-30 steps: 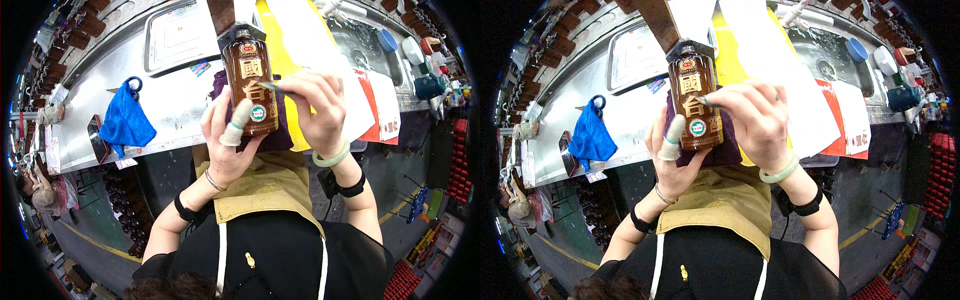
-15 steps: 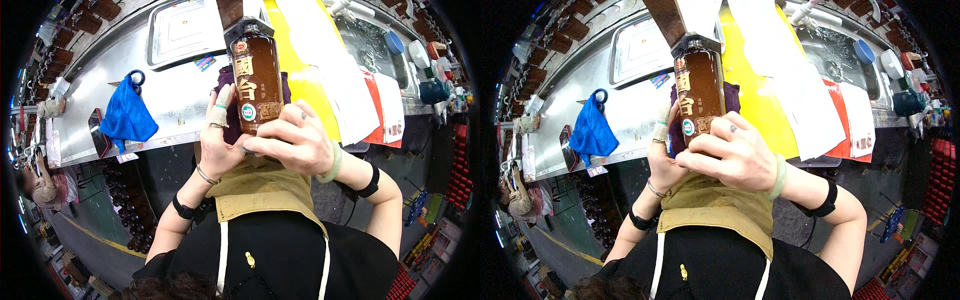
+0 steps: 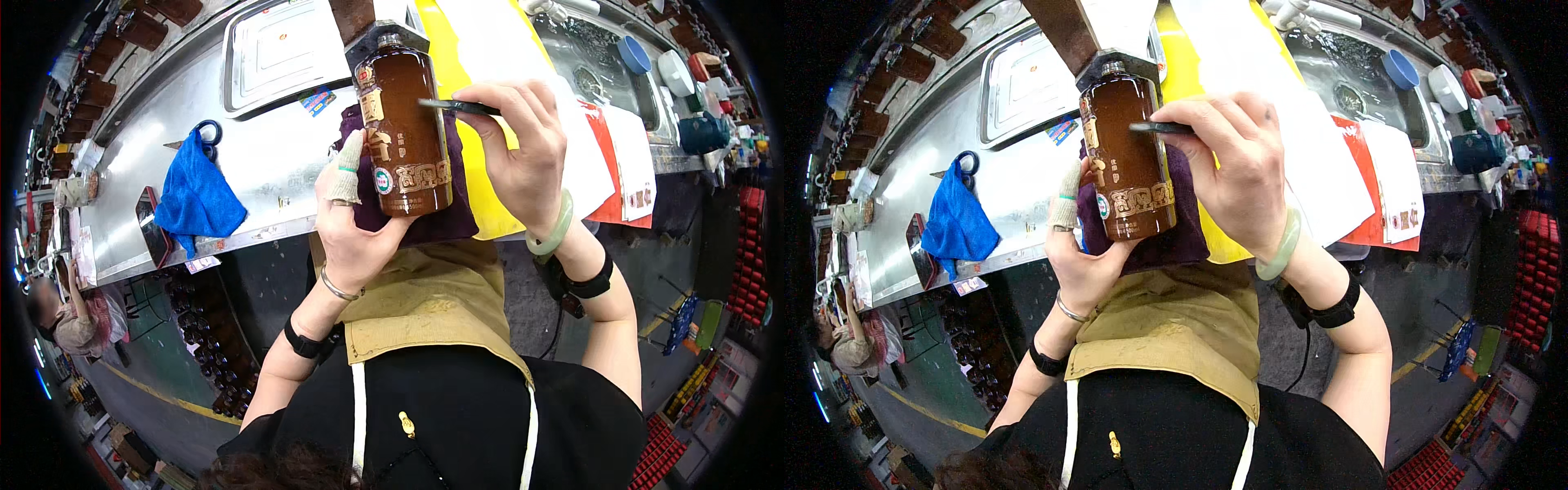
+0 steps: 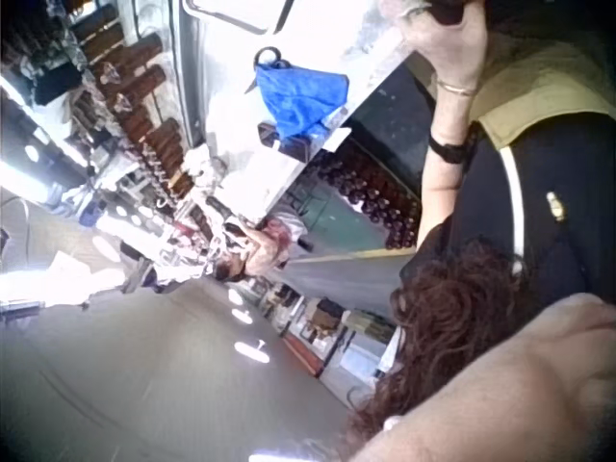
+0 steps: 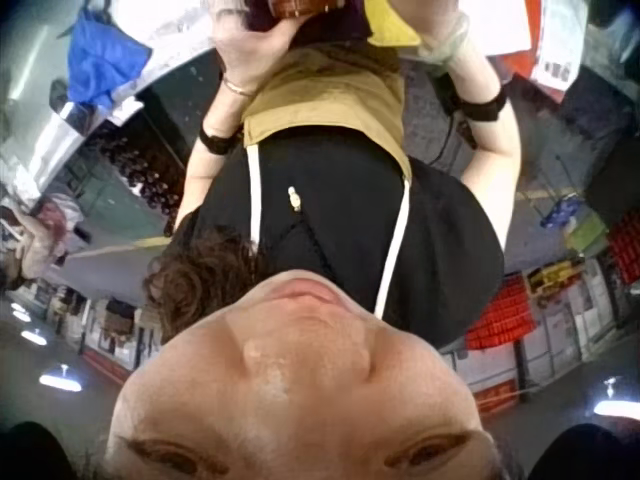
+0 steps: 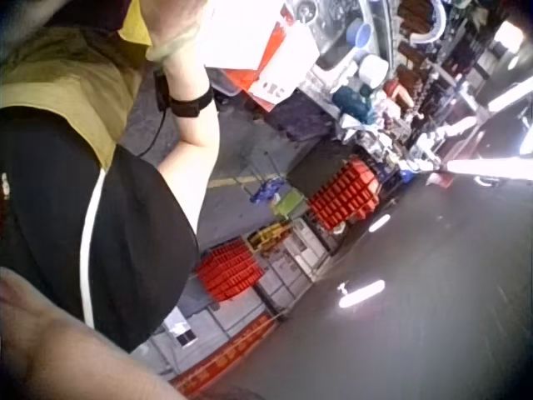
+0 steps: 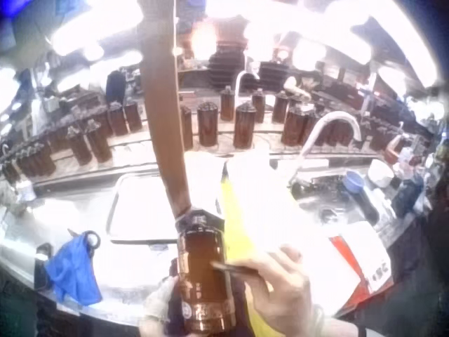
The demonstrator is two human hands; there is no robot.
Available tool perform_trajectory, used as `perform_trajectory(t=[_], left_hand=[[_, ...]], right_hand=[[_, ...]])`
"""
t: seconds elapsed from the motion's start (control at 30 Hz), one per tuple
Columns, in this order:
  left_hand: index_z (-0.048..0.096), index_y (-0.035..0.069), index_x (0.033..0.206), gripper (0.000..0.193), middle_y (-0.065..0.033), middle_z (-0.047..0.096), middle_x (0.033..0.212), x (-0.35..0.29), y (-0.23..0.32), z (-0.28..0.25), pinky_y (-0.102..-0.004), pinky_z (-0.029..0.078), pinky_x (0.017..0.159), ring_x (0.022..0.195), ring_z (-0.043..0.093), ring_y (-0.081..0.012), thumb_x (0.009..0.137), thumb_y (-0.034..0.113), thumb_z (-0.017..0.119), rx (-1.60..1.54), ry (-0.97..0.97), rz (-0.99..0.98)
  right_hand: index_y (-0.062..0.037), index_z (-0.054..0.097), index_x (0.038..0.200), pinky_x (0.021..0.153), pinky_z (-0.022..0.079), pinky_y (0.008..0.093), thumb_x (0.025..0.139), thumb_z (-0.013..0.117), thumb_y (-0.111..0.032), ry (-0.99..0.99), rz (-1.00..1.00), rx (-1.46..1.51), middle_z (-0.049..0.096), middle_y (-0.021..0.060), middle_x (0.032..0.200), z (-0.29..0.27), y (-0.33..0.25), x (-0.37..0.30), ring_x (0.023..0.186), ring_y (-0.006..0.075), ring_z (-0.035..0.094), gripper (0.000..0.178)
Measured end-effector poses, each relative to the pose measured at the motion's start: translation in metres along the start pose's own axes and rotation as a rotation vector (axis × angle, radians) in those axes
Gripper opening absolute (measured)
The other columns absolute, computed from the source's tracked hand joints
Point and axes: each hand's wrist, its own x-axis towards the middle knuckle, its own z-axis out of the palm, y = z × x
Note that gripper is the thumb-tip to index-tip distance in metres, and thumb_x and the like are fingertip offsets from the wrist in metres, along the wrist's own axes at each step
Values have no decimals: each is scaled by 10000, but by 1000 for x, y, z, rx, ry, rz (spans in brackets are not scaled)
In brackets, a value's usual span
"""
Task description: Applying labels to brown glass bottles and cleaning them with a cloth and scraper on a production line.
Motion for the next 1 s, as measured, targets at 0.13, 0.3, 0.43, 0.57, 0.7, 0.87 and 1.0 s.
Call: perform_trajectory(t=[0.13,0.3,0.43,0.57,0.7,0.87,1.0], left_hand=[[511,-54,1504,846,-204,651,1398,1,-5,-7,-422,449,1130,1292,615,-349,756,70,884,165,-43,98],[599,-28,1434,762,-204,637,1443,-4,-6,-10,-466,424,1132,1264,630,-377,717,42,848,181,-38,170],[680,1,1374,693,-221,636,1446,-7,-6,-5,-462,454,1106,1269,623,-365,696,-54,815,251,13,280],[686,129,1412,738,-205,563,1500,-4,6,-5,-482,426,1105,1301,571,-378,700,-49,752,435,-73,275],[746,279,1335,455,-185,559,1473,-3,18,-1,-500,427,1110,1301,565,-316,912,124,684,660,-93,329],[778,226,1276,478,-246,603,1444,-8,10,3,-524,433,1125,1285,617,-389,835,44,756,457,1,344],[765,70,1256,548,-255,674,1369,-22,-8,-5,-517,426,1153,1275,664,-377,724,-44,829,269,37,263]], right_hand=[[-144,775,1015,807,442,346,783,747,-42,-180,-59,222,753,-27,1035,1,-42,-42,791,216,547,255],[-51,736,1058,799,509,368,826,804,4,-7,247,198,718,69,919,-15,-29,-14,876,279,660,248],[-13,710,1099,816,552,307,904,785,-6,230,237,163,707,102,999,-22,-15,-20,884,212,684,210],[-1,698,1119,832,545,285,941,765,-22,202,305,178,707,87,1005,-21,-15,-27,896,175,679,191],[5,691,1138,845,526,273,967,746,-31,235,364,238,711,77,1016,-17,-12,-27,925,153,671,183],[-7,712,1121,849,530,292,941,759,-8,246,343,251,721,79,1008,-9,-17,-23,918,176,677,186],[-98,796,1037,855,498,360,794,770,-9,26,39,-5,769,10,996,-8,-27,-15,920,226,656,261]])
